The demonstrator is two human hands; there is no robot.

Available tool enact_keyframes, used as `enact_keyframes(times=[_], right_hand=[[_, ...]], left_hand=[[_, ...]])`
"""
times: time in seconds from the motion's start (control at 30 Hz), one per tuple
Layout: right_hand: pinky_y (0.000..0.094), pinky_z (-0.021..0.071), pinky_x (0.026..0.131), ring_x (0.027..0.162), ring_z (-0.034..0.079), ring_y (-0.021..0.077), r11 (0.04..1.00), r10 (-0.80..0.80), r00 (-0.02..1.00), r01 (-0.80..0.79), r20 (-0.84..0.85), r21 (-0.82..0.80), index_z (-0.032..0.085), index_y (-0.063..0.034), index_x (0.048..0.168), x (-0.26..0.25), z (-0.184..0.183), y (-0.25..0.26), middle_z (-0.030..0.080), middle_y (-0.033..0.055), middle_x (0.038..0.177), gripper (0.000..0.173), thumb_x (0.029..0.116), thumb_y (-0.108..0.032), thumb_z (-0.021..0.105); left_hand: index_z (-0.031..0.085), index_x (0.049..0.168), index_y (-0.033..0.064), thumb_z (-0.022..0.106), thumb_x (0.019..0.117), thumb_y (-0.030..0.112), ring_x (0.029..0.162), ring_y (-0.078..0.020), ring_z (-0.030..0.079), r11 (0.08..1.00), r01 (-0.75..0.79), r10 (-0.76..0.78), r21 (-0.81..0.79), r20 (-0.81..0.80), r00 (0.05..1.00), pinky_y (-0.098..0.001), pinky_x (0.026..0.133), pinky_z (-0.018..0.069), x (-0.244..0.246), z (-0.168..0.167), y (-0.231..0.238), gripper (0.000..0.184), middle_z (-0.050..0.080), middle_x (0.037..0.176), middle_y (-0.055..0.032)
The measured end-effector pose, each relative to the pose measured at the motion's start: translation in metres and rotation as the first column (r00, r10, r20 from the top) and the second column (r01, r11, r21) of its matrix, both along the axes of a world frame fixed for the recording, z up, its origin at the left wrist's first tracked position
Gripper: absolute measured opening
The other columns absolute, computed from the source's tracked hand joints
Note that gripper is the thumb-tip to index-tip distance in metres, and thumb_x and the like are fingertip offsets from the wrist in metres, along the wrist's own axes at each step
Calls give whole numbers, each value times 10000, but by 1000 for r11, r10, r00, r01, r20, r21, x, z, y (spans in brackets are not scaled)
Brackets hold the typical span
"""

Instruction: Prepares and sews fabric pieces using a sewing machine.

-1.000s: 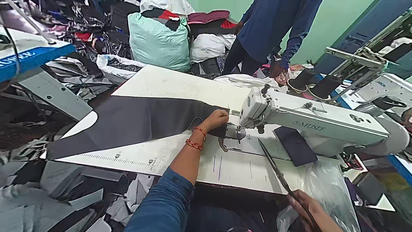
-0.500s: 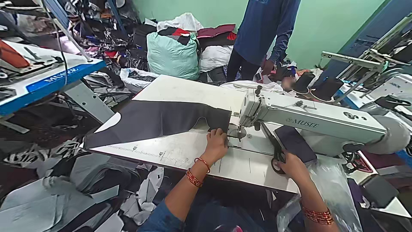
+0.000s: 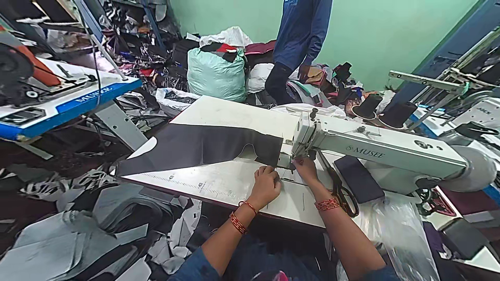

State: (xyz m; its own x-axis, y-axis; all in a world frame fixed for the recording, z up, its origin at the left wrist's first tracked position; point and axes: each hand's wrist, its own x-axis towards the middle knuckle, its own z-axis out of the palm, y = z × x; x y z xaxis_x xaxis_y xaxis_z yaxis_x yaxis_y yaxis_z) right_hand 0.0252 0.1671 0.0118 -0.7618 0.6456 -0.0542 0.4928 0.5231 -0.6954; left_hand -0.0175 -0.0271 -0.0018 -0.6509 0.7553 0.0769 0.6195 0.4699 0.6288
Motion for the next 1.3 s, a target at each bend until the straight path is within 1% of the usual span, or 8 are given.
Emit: enact_keyframes(times=[0.3, 0.57, 0.77, 0.93, 1.0, 1.1, 1.2, 1.3], right_hand=[[548, 421, 1041, 1137, 634, 341, 998, -19, 992, 27, -127, 63, 706, 25, 1170, 0, -16, -4, 701, 206, 1148, 288, 1011, -194, 606], [606, 330, 1085, 1257, 534, 398, 985, 160, 986, -157, 46, -77, 640, 53, 1248, 7, 2, 5, 629, 260, 1259, 397, 1078, -245, 439], [354, 442, 794, 822, 519, 169, 964, 136, 985, -157, -107, -215, 628, 54, 982, 24, 13, 12, 571, 108, 888, 213, 1029, -113, 505], [318, 500, 786, 835, 604, 140, 950, -26, 945, -78, -326, -301, 641, 64, 1109, 19, 0, 13, 662, 117, 947, 200, 1012, -90, 560], [254, 512, 684, 719, 609, 89, 923, -51, 933, -92, -357, -373, 612, 60, 1075, 19, 0, 9, 671, 81, 871, 138, 997, -42, 558], [206, 400, 507, 526, 475, 50, 877, -15, 973, -96, -228, -471, 543, 24, 1019, 24, 8, 4, 599, 36, 760, 50, 989, -15, 553], [207, 388, 502, 543, 482, 53, 845, 77, 993, -114, -92, -523, 513, 8, 1239, 42, 17, 2, 634, 52, 849, 223, 1022, -42, 525], [218, 414, 516, 572, 519, 65, 848, 129, 991, -130, -37, -513, 535, 3, 1295, 66, 18, -2, 657, 59, 882, 272, 1029, -48, 514]], left_hand=[[744, 1046, 60, 517, 942, 256, 1397, -374, 433, 1000, -15, 16, 24, -5, 1000, -592, 1158, 260, 0, -2, 0, 318, 616, 1336, -166], [750, 1065, 73, 547, 964, 285, 1389, -388, 442, 997, -36, 37, 72, -12, 999, -614, 1152, 261, 1, -2, -1, 310, 626, 1329, -159], [746, 1100, 71, 549, 994, 332, 1389, -397, 443, 996, -51, 51, 72, 3, 999, -610, 1163, 263, 2, 0, -2, 344, 617, 1346, -175], [750, 1088, 92, 561, 983, 327, 1384, -382, 445, 996, -64, 66, 61, -23, 998, -593, 1158, 269, 2, -2, 0, 320, 627, 1329, -155], [748, 1100, 87, 565, 987, 321, 1389, -387, 440, 997, -66, 67, 51, -24, 997, -599, 1161, 262, 3, -1, -1, 318, 621, 1339, -162], [752, 1089, 95, 566, 979, 317, 1383, -383, 447, 996, -73, 75, 59, -36, 997, -605, 1158, 260, 3, -2, -1, 310, 630, 1323, -152], [751, 1087, 88, 572, 981, 302, 1378, -386, 453, 994, -78, 81, 71, -37, 996, -601, 1155, 270, 4, -1, -2, 298, 632, 1320, -157], [753, 1080, 52, 595, 977, 267, 1341, -410, 484, 983, -72, 78, 167, -28, 997, -596, 1137, 311, 3, -4, -2, 286, 642, 1295, -187]])
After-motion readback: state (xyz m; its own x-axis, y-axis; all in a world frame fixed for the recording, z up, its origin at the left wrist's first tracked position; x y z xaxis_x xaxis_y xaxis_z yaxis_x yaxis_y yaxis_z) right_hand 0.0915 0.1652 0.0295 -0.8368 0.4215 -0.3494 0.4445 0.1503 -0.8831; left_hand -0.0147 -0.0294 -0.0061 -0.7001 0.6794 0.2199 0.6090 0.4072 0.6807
